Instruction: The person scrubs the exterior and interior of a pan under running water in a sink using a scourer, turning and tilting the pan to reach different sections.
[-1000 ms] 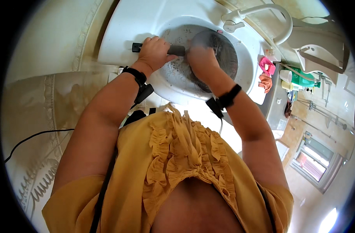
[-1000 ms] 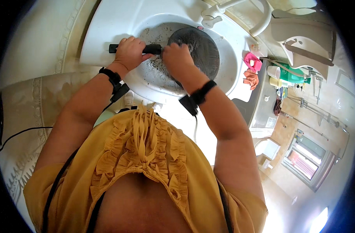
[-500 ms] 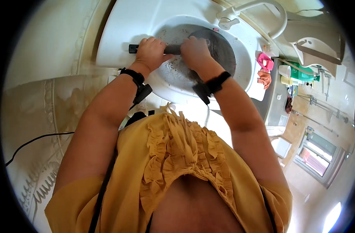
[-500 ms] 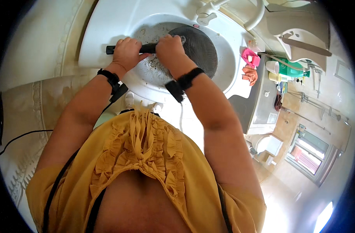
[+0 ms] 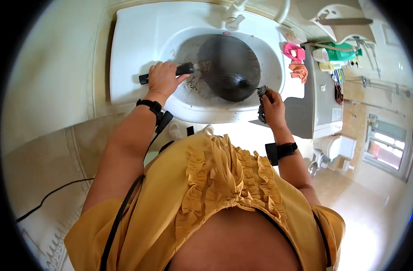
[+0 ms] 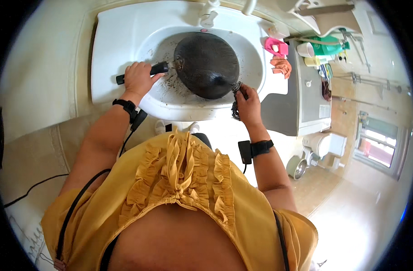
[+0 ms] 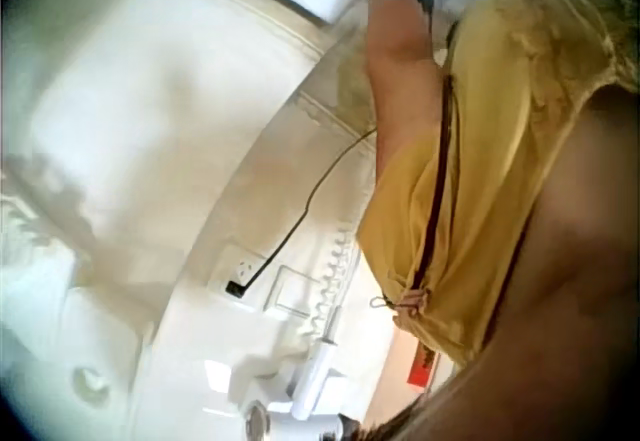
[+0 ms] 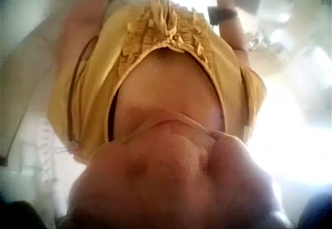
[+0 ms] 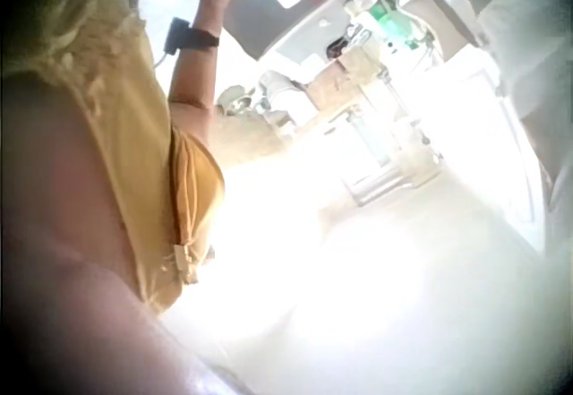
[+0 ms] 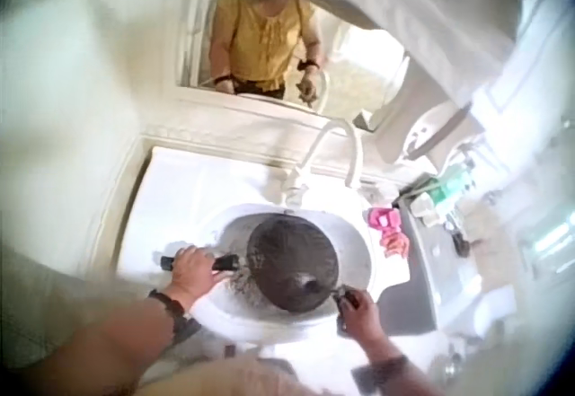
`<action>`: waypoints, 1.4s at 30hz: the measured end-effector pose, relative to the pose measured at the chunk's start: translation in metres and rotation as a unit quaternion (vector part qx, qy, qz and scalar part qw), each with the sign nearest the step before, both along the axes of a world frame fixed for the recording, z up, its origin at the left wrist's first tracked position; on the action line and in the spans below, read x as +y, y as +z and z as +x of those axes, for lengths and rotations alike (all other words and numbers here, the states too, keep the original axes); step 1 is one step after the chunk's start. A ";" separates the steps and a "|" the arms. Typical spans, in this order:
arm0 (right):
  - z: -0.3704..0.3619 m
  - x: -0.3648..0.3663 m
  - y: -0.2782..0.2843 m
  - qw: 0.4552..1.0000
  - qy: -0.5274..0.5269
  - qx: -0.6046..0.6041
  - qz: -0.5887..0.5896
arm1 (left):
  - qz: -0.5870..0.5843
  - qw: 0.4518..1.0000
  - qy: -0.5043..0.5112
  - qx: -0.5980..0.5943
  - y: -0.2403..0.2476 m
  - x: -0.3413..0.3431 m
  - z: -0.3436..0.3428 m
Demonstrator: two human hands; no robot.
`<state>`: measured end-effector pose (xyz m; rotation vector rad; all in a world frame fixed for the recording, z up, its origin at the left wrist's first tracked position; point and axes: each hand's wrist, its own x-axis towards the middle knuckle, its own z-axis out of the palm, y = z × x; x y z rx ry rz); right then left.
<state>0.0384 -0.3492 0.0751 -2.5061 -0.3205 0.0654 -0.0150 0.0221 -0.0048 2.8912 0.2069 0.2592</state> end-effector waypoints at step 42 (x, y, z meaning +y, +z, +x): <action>0.088 0.076 -0.039 0.956 0.234 -0.178 0.015 | 0.136 0.990 0.020 0.015 -0.002 -0.005 0.004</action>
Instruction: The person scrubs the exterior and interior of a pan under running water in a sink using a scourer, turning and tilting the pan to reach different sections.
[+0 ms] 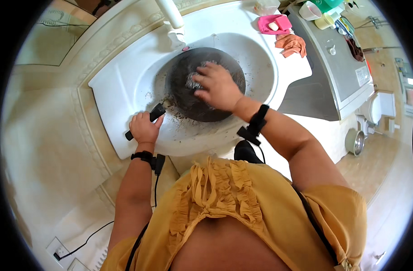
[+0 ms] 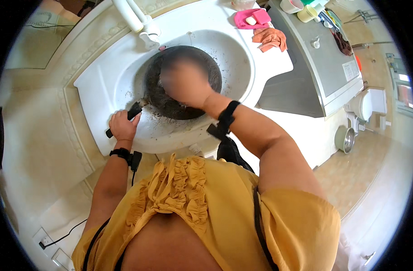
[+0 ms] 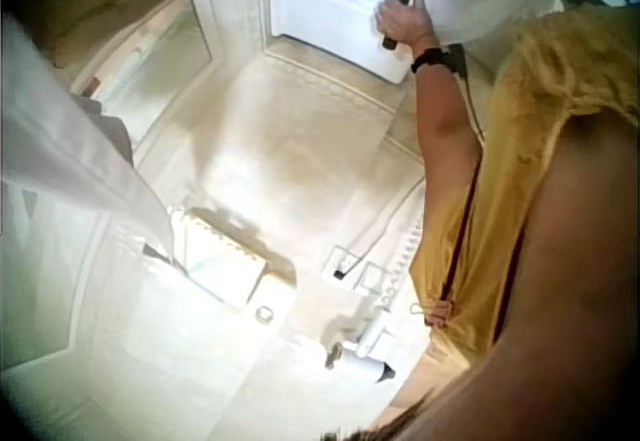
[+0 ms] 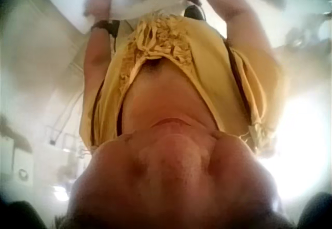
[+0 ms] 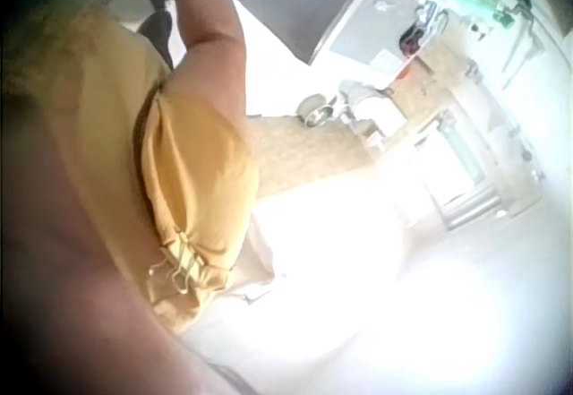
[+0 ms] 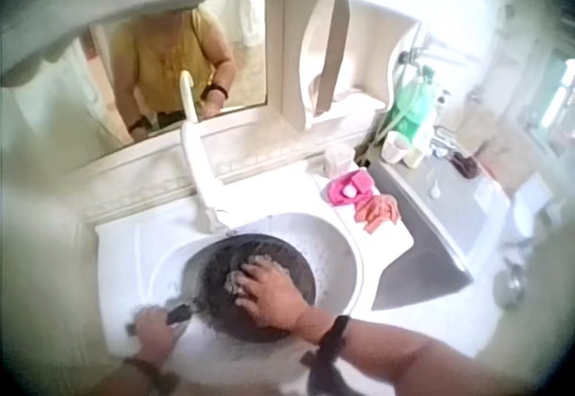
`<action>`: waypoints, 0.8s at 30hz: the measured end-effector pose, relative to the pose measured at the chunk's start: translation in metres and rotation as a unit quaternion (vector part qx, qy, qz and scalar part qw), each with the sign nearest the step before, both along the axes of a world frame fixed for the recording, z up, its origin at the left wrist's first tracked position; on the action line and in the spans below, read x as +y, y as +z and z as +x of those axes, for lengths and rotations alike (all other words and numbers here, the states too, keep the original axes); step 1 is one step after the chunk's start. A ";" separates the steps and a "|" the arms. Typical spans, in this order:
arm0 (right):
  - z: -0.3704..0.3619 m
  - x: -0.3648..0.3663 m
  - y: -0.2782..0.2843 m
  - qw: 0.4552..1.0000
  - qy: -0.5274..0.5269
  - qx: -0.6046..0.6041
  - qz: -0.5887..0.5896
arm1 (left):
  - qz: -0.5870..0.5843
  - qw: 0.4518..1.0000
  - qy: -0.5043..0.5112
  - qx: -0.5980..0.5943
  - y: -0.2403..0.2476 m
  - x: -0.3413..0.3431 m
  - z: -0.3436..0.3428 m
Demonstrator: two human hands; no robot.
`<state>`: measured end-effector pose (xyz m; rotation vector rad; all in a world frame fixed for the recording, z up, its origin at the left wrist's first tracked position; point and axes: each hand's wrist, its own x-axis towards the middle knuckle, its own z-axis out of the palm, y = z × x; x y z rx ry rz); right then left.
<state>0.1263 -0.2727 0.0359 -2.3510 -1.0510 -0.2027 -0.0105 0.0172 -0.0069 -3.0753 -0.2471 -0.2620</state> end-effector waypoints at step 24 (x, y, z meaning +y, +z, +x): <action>-0.007 0.002 -0.017 0.997 -0.080 0.020 0.000 | -0.024 1.000 0.010 0.010 0.005 -0.002 0.000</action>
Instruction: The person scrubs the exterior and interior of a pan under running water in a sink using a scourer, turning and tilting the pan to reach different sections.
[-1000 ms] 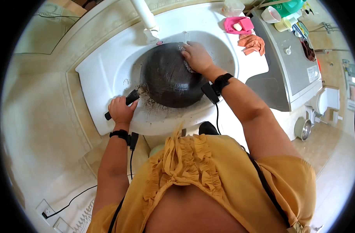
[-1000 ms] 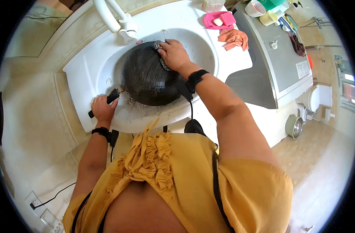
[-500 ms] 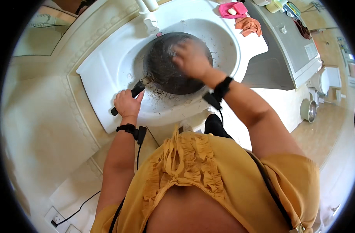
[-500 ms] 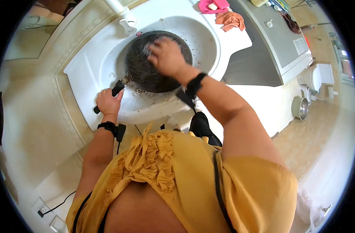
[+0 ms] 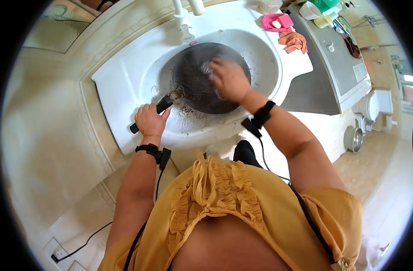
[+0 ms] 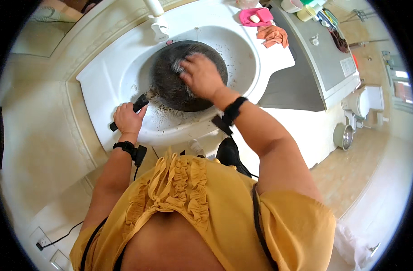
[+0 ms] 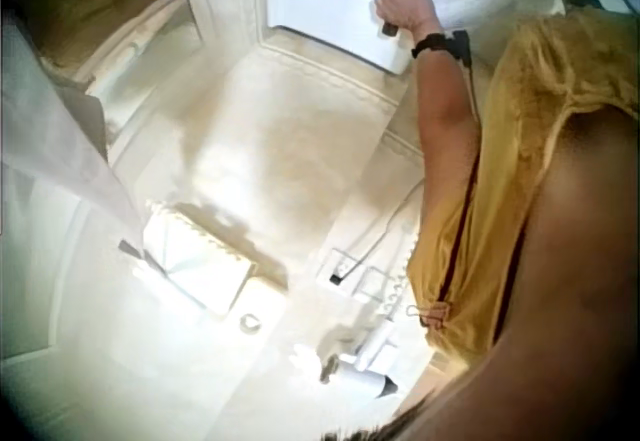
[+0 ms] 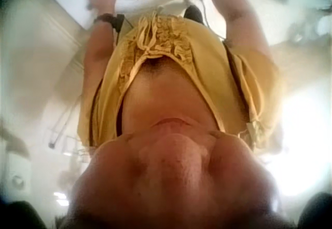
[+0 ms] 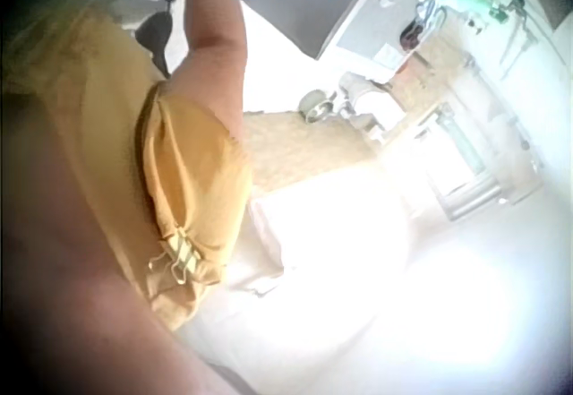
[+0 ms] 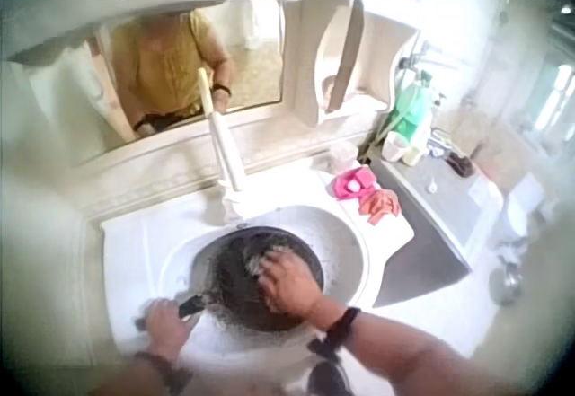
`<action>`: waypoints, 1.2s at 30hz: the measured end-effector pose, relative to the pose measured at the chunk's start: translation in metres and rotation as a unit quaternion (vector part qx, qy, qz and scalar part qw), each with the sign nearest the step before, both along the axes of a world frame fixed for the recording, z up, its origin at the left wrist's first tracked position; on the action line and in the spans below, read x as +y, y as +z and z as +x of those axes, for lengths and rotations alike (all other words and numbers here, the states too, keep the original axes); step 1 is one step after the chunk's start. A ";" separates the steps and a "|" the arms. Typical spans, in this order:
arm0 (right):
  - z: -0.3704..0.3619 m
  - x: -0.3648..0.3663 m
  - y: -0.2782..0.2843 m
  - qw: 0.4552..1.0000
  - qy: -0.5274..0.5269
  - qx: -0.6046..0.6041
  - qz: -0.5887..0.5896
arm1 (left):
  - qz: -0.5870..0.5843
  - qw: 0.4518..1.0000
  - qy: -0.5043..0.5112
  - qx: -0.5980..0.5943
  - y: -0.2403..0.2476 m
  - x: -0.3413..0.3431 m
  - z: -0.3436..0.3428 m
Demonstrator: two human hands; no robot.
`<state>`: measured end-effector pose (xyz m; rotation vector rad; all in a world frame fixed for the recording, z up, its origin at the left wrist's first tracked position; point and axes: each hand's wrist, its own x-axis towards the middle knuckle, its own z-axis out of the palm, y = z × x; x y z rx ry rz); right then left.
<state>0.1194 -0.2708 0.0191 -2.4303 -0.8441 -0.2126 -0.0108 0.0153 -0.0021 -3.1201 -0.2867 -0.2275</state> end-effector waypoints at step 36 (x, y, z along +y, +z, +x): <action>0.084 -0.020 -0.034 0.991 -0.116 0.005 -0.064 | 0.027 0.998 -0.027 -0.043 -0.004 -0.001 0.010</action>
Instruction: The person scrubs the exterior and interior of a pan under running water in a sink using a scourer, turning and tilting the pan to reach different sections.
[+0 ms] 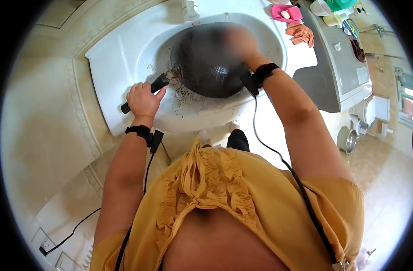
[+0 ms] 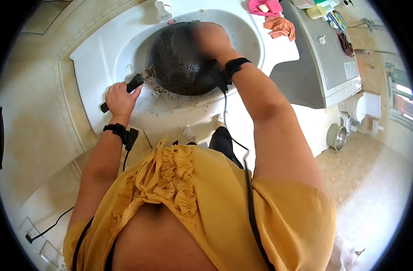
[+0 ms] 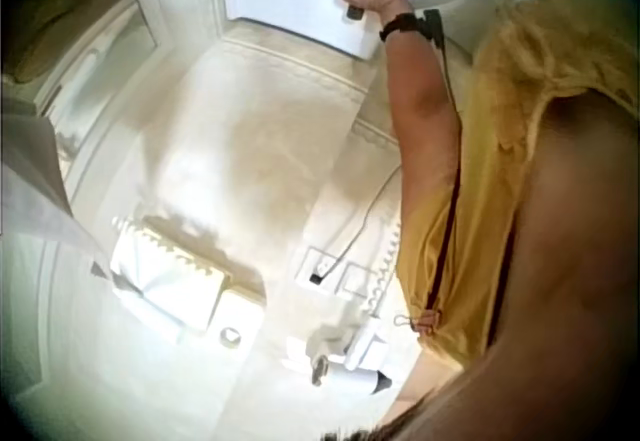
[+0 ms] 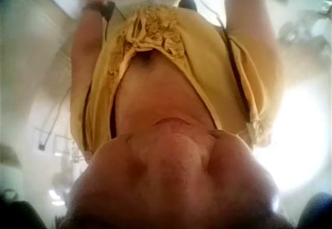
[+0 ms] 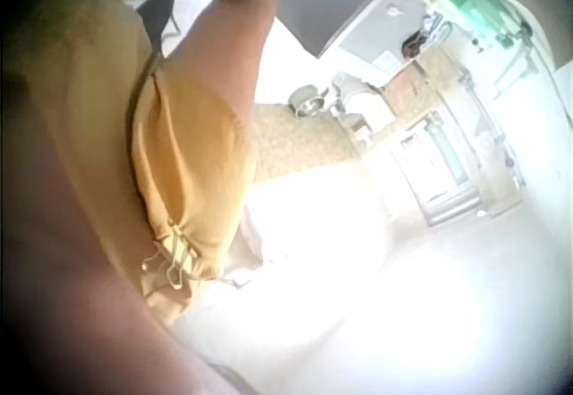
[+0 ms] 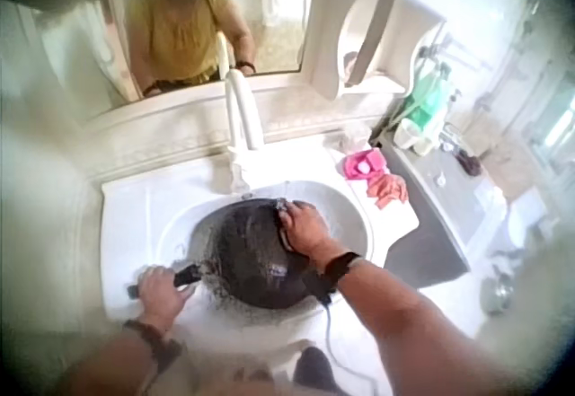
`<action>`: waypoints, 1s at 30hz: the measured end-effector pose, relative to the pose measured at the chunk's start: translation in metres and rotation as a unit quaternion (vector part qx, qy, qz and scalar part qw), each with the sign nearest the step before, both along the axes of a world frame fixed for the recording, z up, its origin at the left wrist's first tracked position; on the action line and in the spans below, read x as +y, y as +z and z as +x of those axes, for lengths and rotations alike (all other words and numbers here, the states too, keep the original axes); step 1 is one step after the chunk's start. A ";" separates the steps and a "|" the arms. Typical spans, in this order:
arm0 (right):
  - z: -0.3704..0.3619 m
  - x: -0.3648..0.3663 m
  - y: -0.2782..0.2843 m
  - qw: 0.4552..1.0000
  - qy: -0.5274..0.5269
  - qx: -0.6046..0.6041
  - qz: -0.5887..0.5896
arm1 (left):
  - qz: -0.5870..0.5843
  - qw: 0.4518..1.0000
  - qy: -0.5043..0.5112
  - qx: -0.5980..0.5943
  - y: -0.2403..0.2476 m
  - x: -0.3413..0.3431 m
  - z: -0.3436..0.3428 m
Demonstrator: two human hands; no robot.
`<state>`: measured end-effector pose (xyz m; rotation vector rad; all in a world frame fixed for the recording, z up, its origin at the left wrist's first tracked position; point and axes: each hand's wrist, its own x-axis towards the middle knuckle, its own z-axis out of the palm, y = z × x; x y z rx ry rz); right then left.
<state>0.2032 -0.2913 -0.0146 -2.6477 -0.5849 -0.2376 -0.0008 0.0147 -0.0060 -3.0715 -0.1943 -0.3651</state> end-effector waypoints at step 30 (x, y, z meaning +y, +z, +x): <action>-0.066 -0.014 -0.005 0.997 0.025 -0.033 0.072 | -0.021 0.999 0.025 0.014 -0.002 0.001 -0.005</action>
